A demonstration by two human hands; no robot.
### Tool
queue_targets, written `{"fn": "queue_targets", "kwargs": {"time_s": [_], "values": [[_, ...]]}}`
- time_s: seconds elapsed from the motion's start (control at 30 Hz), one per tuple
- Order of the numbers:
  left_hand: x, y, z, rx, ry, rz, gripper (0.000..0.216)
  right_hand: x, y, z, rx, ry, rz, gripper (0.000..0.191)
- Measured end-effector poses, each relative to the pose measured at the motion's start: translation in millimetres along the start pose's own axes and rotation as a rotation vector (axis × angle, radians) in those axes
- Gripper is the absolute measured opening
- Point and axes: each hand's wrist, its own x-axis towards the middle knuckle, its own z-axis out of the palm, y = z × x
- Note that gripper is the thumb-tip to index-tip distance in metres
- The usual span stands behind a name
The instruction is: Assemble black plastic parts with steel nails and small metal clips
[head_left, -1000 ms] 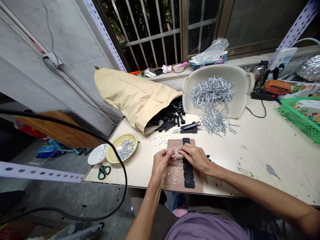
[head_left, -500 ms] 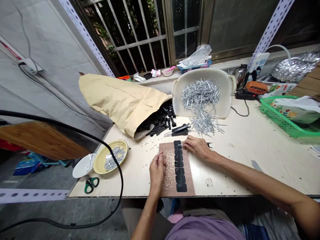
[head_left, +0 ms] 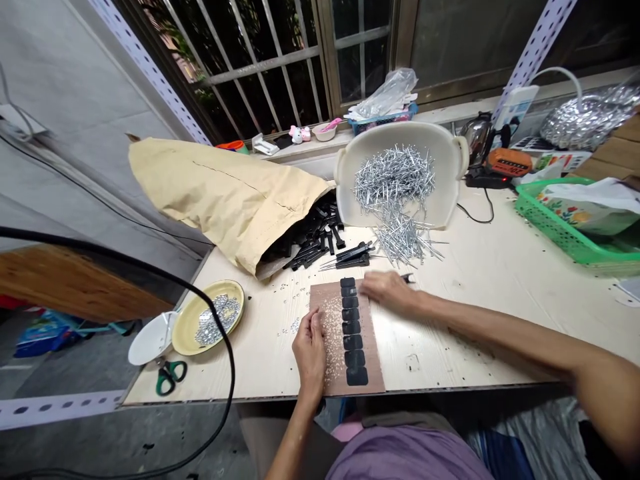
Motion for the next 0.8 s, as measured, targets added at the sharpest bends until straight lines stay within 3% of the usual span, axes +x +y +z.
{"fn": "queue_targets", "kwargs": {"time_s": [0.1,0.27,0.4,0.53,0.67,0.8], "values": [[-0.1,2.4,0.6,0.006,-0.004,-0.018,0.04,-1.9,0.4,2.5,0.064,-0.106,-0.166,0.038],[-0.2,4.9,1.1,-0.004,0.007,-0.016,0.039,10.3,16.7,-2.6,-0.018,0.012,0.087,0.033],[0.3,4.2,1.5,-0.029,0.026,-0.021,0.038,5.4,15.3,2.2,-0.002,-0.102,-0.107,0.036],[1.0,2.5,2.0,-0.017,0.019,0.004,0.038,-2.3,15.0,1.2,-0.035,-0.013,0.007,0.032],[0.8,1.1,2.2,0.0,0.006,0.005,0.039,5.2,22.3,-4.2,-0.039,-0.008,0.032,0.029],[0.0,0.0,2.2,0.004,0.018,0.013,0.038,2.0,5.1,2.0,-0.06,0.006,0.061,0.031]]}}
